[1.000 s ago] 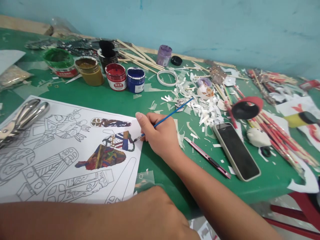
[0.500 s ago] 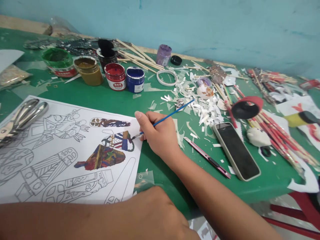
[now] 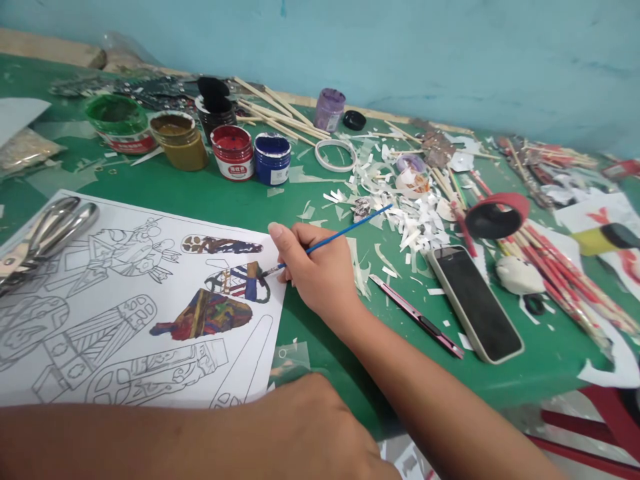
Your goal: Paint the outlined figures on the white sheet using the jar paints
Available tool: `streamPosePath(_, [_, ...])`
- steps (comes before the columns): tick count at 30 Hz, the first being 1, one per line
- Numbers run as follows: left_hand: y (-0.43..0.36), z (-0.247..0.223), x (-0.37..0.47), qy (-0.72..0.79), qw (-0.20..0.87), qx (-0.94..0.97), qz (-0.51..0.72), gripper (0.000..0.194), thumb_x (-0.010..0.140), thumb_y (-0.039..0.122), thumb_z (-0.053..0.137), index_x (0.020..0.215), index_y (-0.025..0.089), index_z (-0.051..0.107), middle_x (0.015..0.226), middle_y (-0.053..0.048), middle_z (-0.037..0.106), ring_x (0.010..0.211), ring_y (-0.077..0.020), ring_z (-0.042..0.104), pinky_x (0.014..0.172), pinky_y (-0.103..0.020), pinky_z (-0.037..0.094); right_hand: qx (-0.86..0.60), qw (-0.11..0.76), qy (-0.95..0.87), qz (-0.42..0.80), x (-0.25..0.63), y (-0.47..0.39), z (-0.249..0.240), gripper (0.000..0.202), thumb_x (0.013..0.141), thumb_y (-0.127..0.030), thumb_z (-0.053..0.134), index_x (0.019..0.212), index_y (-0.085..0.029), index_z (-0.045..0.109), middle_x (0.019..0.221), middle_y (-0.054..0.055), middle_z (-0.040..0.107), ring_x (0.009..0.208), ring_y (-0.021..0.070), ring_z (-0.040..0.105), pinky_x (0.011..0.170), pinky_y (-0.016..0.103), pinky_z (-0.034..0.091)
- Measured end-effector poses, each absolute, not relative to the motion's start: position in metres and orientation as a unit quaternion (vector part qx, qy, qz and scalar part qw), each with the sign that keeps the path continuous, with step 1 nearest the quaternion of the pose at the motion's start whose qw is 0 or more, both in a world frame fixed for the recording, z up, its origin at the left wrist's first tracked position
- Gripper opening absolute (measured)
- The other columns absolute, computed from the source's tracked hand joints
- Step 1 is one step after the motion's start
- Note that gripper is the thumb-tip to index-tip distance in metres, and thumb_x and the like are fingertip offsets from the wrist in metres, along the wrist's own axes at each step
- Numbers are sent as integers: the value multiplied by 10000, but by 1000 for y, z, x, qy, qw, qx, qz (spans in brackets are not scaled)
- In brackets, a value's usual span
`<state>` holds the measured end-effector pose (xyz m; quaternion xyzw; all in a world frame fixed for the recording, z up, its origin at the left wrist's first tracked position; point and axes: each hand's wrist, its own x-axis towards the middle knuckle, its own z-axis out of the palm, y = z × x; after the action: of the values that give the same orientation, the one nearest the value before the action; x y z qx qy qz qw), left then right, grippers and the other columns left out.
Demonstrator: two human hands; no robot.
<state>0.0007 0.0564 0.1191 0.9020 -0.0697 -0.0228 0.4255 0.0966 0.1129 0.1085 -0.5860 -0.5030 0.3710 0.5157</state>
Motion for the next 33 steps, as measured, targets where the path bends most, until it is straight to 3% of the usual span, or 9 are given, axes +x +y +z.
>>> streamPosePath(20, [57, 119, 2, -66, 428, 901, -23, 483, 1009, 423, 482, 604, 178, 391, 499, 50, 435, 362, -91, 337, 308, -259, 194, -588, 502, -527, 353, 97, 112, 108, 514, 872, -527, 630, 500, -205, 480, 405, -57, 459, 377, 86, 535, 392, 200, 381])
streamPosePath(33, [58, 123, 2, -70, 416, 906, -22, 469, 1010, 413, 489, 617, 171, 406, 526, 53, 452, 377, -83, 342, 328, -266, 214, -590, 484, -552, 336, 97, 111, 109, 535, 868, -506, 641, 463, -207, 460, 382, -53, 449, 365, 76, 469, 411, 214, 382])
